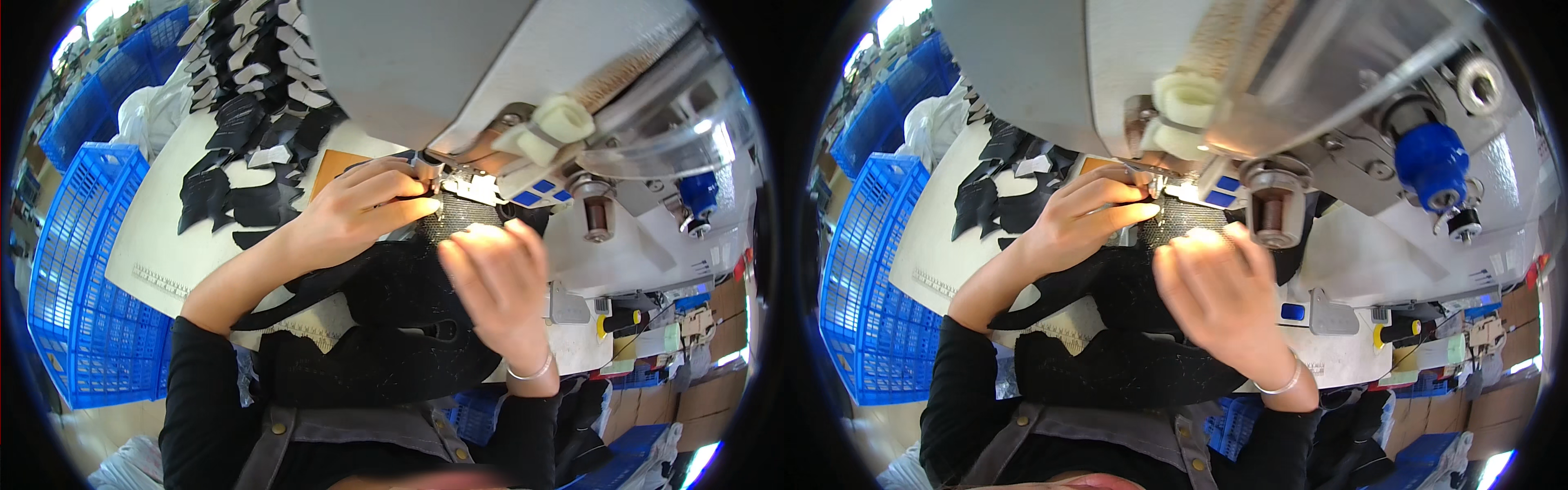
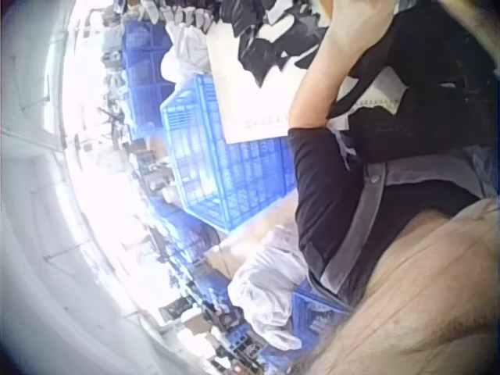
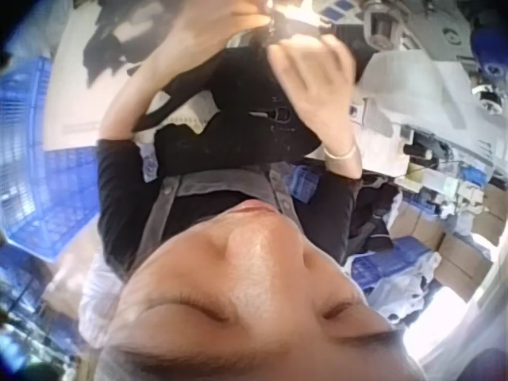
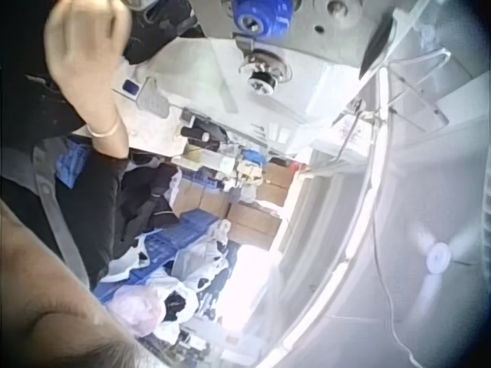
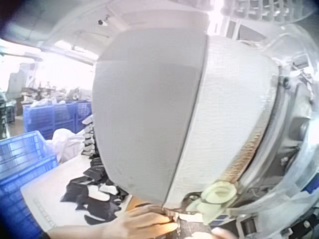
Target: The person stitches shoe upper components by aligning fabric patches onto the shoe pieces and feeding them through a sewing machine.
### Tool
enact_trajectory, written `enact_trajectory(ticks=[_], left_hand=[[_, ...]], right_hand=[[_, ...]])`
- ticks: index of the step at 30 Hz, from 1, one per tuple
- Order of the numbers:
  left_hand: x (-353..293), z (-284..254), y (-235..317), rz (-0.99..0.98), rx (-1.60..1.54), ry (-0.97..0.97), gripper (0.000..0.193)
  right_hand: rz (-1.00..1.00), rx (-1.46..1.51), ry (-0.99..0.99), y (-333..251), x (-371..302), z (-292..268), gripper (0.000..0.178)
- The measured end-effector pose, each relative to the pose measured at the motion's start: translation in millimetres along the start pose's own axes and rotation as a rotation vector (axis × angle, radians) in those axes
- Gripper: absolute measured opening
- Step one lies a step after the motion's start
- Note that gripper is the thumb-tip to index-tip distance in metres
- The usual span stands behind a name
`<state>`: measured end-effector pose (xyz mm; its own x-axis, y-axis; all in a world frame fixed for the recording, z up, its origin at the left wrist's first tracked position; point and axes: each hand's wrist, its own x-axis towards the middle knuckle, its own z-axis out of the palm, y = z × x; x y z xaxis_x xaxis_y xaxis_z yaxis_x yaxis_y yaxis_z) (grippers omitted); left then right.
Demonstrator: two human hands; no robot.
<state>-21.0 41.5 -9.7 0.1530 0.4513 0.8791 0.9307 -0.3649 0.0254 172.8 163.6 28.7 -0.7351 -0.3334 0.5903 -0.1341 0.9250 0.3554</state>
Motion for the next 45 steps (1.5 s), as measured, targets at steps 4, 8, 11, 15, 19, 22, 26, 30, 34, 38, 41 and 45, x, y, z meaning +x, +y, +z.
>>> enact_trajectory(ticks=[4,8,11,15,19,22,26,30,34,38,41,45], left_hand=[[3,-2,1,0.026,0.067,0.001,0.035],[4,-2,-2,0.070,0.105,0.007,0.034],[4,-3,-4,0.053,0.087,0.002,0.026],[2,-1,-11,-0.157,-0.065,-0.041,0.026],[-2,-11,-11,-0.419,-0.148,-0.114,0.022],[6,-23,-12,-0.424,-0.313,-0.137,0.023],[9,-54,-20,-0.511,-0.487,-0.471,0.033],[2,-75,-29,-0.711,-0.555,-0.613,0.037],[2,-65,-32,-0.714,-0.821,-0.503,0.036],[4,-68,-35,-0.707,-0.617,-0.547,0.029],[-4,-80,-40,-0.937,-0.534,-0.223,0.026],[-50,-113,-56,-1.096,-0.089,-0.373,0.019]], right_hand=[[-0.095,-0.024,0.192,-10,6,14,0.017],[-0.094,0.008,0.262,-8,5,20,0.007],[-0.074,0.037,0.312,-11,5,26,0.008],[-0.014,0.057,0.331,-3,5,31,0.007],[0.024,0.213,0.256,8,9,28,0.021],[0.150,0.338,0.200,18,3,28,0.031],[0.258,0.330,0.176,35,-2,25,0.044],[0.259,-0.062,-0.075,17,6,1,0.040],[0.078,-0.010,0.170,-3,1,16,0.032],[0.107,0.025,0.182,8,1,26,0.035],[0.139,0.097,0.218,12,5,33,0.041],[0.089,0.110,0.192,16,4,30,0.044]])
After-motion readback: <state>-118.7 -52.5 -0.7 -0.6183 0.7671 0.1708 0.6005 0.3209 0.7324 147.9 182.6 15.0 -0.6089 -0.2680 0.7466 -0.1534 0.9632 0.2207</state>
